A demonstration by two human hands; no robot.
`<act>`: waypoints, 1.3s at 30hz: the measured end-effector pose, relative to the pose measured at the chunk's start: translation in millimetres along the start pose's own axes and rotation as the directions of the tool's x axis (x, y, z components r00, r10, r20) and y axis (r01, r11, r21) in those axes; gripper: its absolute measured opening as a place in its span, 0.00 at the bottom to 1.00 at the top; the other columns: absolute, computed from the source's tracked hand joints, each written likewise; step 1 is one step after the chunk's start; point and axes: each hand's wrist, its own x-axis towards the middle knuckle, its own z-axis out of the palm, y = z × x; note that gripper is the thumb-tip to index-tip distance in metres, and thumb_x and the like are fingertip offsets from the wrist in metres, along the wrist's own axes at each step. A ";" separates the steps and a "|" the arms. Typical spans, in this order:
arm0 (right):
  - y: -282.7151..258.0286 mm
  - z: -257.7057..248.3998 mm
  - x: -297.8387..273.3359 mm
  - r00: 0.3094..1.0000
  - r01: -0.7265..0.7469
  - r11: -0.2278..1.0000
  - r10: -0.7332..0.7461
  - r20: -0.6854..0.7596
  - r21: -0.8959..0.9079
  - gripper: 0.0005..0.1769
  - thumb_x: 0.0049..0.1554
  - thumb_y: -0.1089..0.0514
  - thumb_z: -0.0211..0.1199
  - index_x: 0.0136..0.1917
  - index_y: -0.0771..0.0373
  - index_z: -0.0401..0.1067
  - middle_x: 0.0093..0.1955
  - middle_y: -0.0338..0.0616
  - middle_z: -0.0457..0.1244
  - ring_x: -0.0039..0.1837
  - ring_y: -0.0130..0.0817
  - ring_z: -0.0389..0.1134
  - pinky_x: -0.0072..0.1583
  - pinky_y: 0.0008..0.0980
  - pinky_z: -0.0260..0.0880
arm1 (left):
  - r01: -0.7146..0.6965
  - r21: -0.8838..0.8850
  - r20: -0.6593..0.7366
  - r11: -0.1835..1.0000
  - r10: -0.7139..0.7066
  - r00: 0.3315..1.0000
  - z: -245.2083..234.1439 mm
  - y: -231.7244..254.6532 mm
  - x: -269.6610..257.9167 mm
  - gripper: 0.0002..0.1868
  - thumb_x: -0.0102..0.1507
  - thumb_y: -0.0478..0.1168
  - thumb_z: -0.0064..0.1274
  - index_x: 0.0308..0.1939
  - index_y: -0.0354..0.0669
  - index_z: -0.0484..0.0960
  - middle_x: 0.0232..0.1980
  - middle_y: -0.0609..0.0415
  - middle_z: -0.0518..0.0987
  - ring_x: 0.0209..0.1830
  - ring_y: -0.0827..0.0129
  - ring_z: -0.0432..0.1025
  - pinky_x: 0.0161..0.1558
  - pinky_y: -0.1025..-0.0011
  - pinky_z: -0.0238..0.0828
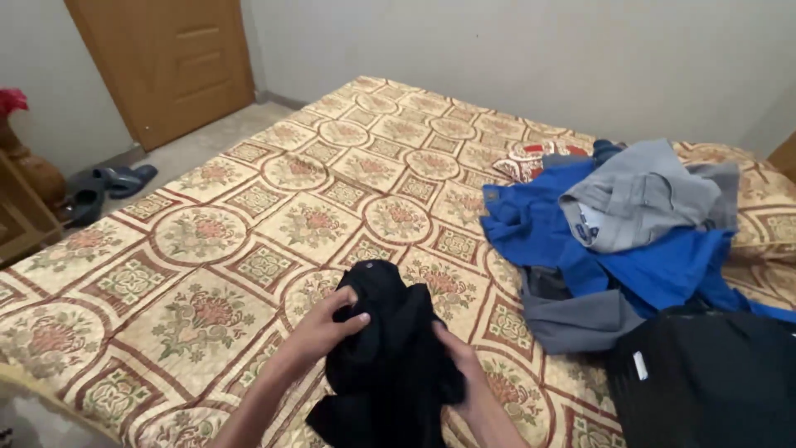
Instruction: Fold shirts and other clothing items and place them into a suitcase.
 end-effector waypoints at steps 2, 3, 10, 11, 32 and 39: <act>-20.9 3.1 19.6 0.986 0.124 0.955 -0.150 -0.077 -0.271 0.23 0.54 0.56 0.62 0.62 0.65 0.72 0.57 0.48 0.70 0.55 0.40 0.73 0.59 0.39 0.72 | -0.023 0.153 -0.059 0.988 0.032 0.998 -20.4 15.1 7.5 0.15 0.59 0.42 0.66 0.40 0.39 0.77 0.38 0.53 0.76 0.42 0.66 0.71 0.46 0.67 0.70; -32.0 6.0 30.9 0.942 0.212 0.827 -0.315 -0.116 -0.521 0.20 0.55 0.62 0.65 0.61 0.64 0.73 0.57 0.45 0.71 0.55 0.37 0.74 0.58 0.36 0.74 | -0.025 0.301 -0.110 0.953 0.061 0.992 -31.8 22.6 12.7 0.15 0.56 0.44 0.66 0.40 0.41 0.79 0.36 0.53 0.79 0.39 0.65 0.74 0.44 0.67 0.72; -99.1 -33.8 82.0 0.837 0.111 0.397 -0.532 -0.130 -0.911 0.23 0.59 0.46 0.65 0.55 0.69 0.79 0.51 0.48 0.73 0.53 0.39 0.74 0.52 0.36 0.70 | 0.113 0.640 -0.550 0.760 0.351 0.758 -112.5 9.7 15.9 0.17 0.61 0.46 0.60 0.47 0.38 0.81 0.44 0.44 0.83 0.43 0.53 0.77 0.47 0.55 0.72; -86.7 -44.3 87.6 0.795 -0.074 0.098 -0.595 -0.118 -0.992 0.24 0.61 0.42 0.63 0.58 0.64 0.80 0.51 0.51 0.75 0.54 0.42 0.76 0.56 0.38 0.72 | 0.118 0.652 -0.552 0.749 0.362 0.751 -105.9 2.9 6.0 0.18 0.61 0.46 0.60 0.48 0.37 0.81 0.45 0.43 0.82 0.45 0.50 0.77 0.48 0.55 0.72; 79.0 -83.2 34.3 0.892 -0.369 -0.154 0.219 -0.396 -0.916 0.20 0.58 0.40 0.62 0.46 0.59 0.76 0.40 0.39 0.71 0.41 0.29 0.72 0.38 0.28 0.68 | 0.379 0.195 0.583 0.905 -0.417 0.697 -60.3 -119.6 -46.5 0.09 0.65 0.41 0.54 0.46 0.43 0.83 0.35 0.48 0.85 0.30 0.64 0.79 0.31 0.70 0.76; 123.7 -78.2 114.7 0.748 -0.319 0.315 -0.496 -0.442 -0.894 0.28 0.57 0.35 0.68 0.42 0.63 0.69 0.33 0.39 0.63 0.33 0.27 0.64 0.35 0.28 0.65 | 0.257 0.486 -0.248 0.835 -0.149 0.957 -48.3 -222.6 -25.1 0.24 0.54 0.45 0.66 0.51 0.37 0.82 0.42 0.42 0.85 0.47 0.52 0.78 0.52 0.58 0.73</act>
